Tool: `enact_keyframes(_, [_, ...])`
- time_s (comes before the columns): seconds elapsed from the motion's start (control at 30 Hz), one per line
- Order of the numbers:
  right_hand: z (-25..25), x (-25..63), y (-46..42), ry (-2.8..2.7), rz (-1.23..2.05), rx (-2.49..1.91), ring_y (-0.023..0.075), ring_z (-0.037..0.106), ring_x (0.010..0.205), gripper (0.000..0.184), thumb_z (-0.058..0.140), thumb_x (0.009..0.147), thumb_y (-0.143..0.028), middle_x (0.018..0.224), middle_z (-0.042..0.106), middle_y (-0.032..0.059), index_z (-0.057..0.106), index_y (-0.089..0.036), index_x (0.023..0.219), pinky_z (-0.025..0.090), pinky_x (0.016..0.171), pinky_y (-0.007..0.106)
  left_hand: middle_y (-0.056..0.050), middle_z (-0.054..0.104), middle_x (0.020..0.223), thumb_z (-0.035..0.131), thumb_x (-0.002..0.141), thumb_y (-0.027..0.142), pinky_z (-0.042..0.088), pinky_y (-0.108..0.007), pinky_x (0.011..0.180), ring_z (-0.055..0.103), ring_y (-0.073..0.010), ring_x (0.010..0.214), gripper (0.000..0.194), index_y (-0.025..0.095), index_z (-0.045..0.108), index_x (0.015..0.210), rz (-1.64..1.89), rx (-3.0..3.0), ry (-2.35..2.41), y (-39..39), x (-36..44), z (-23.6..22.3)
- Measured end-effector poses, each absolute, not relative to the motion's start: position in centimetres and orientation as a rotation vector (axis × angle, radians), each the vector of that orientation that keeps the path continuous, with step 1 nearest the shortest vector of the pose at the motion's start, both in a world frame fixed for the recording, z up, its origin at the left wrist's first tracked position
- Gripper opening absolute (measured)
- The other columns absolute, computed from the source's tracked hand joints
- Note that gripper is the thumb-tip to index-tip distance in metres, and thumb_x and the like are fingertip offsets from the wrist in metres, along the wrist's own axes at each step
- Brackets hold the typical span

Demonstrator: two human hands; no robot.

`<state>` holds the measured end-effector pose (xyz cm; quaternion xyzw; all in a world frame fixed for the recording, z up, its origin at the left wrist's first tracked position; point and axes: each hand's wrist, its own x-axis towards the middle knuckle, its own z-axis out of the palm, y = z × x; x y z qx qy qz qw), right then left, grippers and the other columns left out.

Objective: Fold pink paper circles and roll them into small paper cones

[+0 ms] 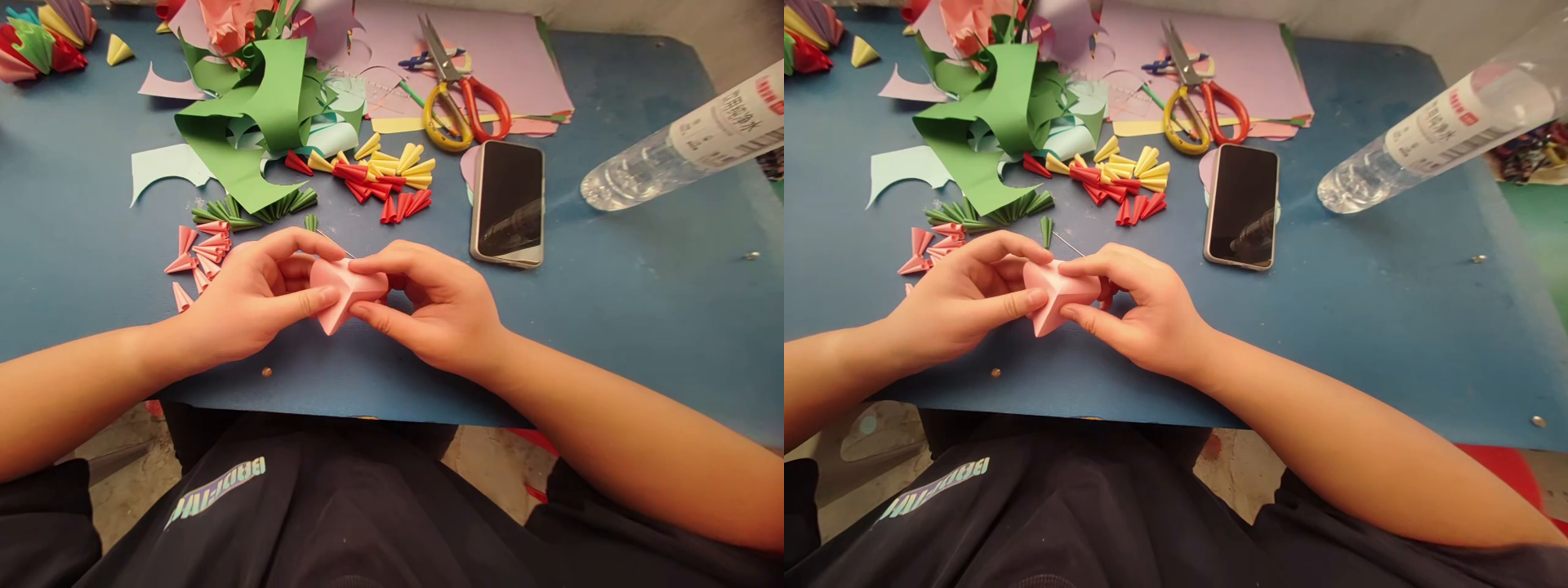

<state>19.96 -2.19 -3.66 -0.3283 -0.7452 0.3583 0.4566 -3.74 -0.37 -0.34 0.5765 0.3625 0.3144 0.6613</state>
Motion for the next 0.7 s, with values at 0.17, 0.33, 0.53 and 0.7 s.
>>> enact_keyframes(0.17, [-3.55,19.78,-2.24,-1.929,0.684,-0.805,0.0204,0.07,0.097,0.028,0.078,0.093,-0.028,0.109,0.072,0.0095,0.077,-0.022,0.12,0.062,0.078,0.034,-0.002,0.081,0.094,0.082,0.092,0.026,0.065,-0.026,0.076,0.08,-0.0171,0.086,0.024,0.02,0.065,0.107,0.714,1.267,0.834,-0.44,-3.7,-0.52])
enact_keyframes(0.33, [-3.46,19.78,-2.29,-2.0,0.494,-0.782,0.0207,0.072,0.098,0.019,0.074,0.096,-0.023,0.109,0.072,0.0099,0.078,-0.023,0.115,0.062,0.09,0.04,0.0,0.081,0.09,0.081,0.093,0.023,0.063,-0.026,0.074,0.078,-0.0144,0.079,0.022,0.021,0.063,0.106,0.685,1.223,0.794,-0.6,-3.54,-0.51])
enact_keyframes(0.53, [-3.17,19.89,-2.11,-2.107,0.322,-0.694,0.0201,0.069,0.085,0.016,0.069,0.099,-0.019,0.096,0.076,0.0078,0.075,-0.023,0.113,0.06,0.079,0.039,0.002,0.078,0.079,0.077,0.096,0.02,0.062,-0.025,0.076,0.077,-0.0134,0.078,0.017,0.019,0.062,0.102,0.637,1.264,0.785,-0.51,-3.28,-0.33])
enact_keyframes(0.7, [-2.93,19.81,-2.1,-2.105,0.357,-0.654,0.0204,0.07,0.083,0.011,0.068,0.098,-0.015,0.094,0.078,0.0056,0.07,-0.024,0.105,0.059,0.079,0.04,0.0,0.079,0.077,0.075,0.098,0.025,0.063,-0.028,0.076,0.078,-0.0158,0.076,0.012,0.019,0.065,0.101,0.584,1.35,0.773,-0.41,-3.21,-0.26])
